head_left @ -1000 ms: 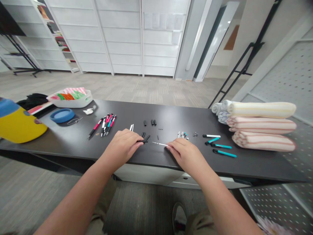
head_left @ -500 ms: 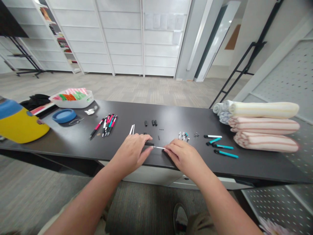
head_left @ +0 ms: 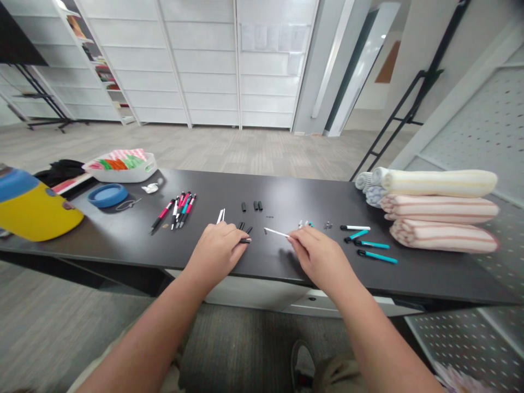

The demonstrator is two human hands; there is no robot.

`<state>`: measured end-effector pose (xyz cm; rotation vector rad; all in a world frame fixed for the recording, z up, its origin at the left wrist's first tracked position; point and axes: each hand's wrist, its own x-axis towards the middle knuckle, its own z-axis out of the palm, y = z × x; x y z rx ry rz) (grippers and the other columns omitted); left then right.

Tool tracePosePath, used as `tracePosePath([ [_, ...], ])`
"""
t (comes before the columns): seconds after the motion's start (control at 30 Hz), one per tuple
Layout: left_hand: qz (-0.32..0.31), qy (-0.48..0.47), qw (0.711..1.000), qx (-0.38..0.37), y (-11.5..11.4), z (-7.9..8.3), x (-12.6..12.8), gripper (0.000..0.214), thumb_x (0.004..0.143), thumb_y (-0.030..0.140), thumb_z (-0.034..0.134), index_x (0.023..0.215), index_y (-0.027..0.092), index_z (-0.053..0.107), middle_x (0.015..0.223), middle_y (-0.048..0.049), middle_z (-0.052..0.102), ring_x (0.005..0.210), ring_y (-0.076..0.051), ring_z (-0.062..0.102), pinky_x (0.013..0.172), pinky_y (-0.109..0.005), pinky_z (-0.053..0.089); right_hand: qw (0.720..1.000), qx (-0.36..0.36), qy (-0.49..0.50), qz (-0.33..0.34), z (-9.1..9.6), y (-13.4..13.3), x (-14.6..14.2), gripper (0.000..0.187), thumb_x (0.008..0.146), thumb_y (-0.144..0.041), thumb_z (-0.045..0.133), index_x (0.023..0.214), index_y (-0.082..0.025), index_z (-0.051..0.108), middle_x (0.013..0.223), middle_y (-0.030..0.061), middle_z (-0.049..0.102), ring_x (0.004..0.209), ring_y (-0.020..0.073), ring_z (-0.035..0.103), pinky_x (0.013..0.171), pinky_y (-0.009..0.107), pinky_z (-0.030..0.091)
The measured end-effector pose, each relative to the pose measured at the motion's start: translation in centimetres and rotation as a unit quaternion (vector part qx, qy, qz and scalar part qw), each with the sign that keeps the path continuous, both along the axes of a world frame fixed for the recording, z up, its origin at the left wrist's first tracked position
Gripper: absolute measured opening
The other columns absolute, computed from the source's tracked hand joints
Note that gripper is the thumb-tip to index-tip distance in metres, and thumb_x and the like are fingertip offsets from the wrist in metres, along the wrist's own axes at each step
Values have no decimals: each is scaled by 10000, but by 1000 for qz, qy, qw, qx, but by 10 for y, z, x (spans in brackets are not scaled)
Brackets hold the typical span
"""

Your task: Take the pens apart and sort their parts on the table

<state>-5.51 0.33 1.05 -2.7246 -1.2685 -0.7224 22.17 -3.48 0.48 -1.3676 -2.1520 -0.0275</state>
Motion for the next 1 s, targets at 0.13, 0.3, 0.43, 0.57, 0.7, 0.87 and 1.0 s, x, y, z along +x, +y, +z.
tracePosePath([
  [0.13,70,8,998,-3,1,-3,18,72,971,241,671,942,222,734,914,-61,753,909,-262,663,770,-388,439,993,-5,69,-100,2,3,-3,282,1103,-332,386,1106,-212,640,884,70,740,744,221,693,684,319,463],
  [0.3,133,19,991,14,1,-5,45,116,957,286,708,875,204,717,872,-78,749,845,-275,672,729,-393,455,985,-45,66,-154,16,14,-25,262,1066,-249,367,1162,-189,603,891,93,758,730,248,717,652,312,435],
  [0.43,158,16,987,-6,3,-3,55,149,962,318,714,886,192,737,902,-97,759,879,-307,679,750,-414,469,981,-77,7,-178,26,29,-43,248,1052,-271,455,1174,-211,663,840,93,779,713,262,738,644,306,444],
  [0.57,164,15,986,-23,3,-1,56,172,971,342,700,913,191,758,912,-108,761,895,-325,678,755,-431,477,975,-121,-52,-181,19,44,-56,338,1050,-328,511,1316,-224,691,925,151,806,787,302,767,702,350,506],
  [0.7,163,24,985,-48,-1,2,53,165,982,320,675,963,188,771,949,-108,766,934,-337,681,782,-452,482,965,-164,-68,-194,11,56,-63,330,1057,-326,518,1315,-241,704,985,170,807,850,298,778,772,377,535],
  [0.87,176,39,980,-85,-6,7,50,162,994,311,649,1002,211,776,998,-85,769,999,-312,674,836,-429,469,949,-187,-97,-235,17,57,-69,259,1052,-321,512,1090,-213,745,927,141,800,861,261,773,793,334,529],
  [1.0,183,44,977,-96,-5,9,50,158,990,314,651,1021,230,781,1019,-65,771,1014,-296,664,855,-422,458,945,-183,-104,-252,19,51,-71,269,1046,-344,512,1055,-196,736,937,137,799,888,264,770,796,328,519],
])
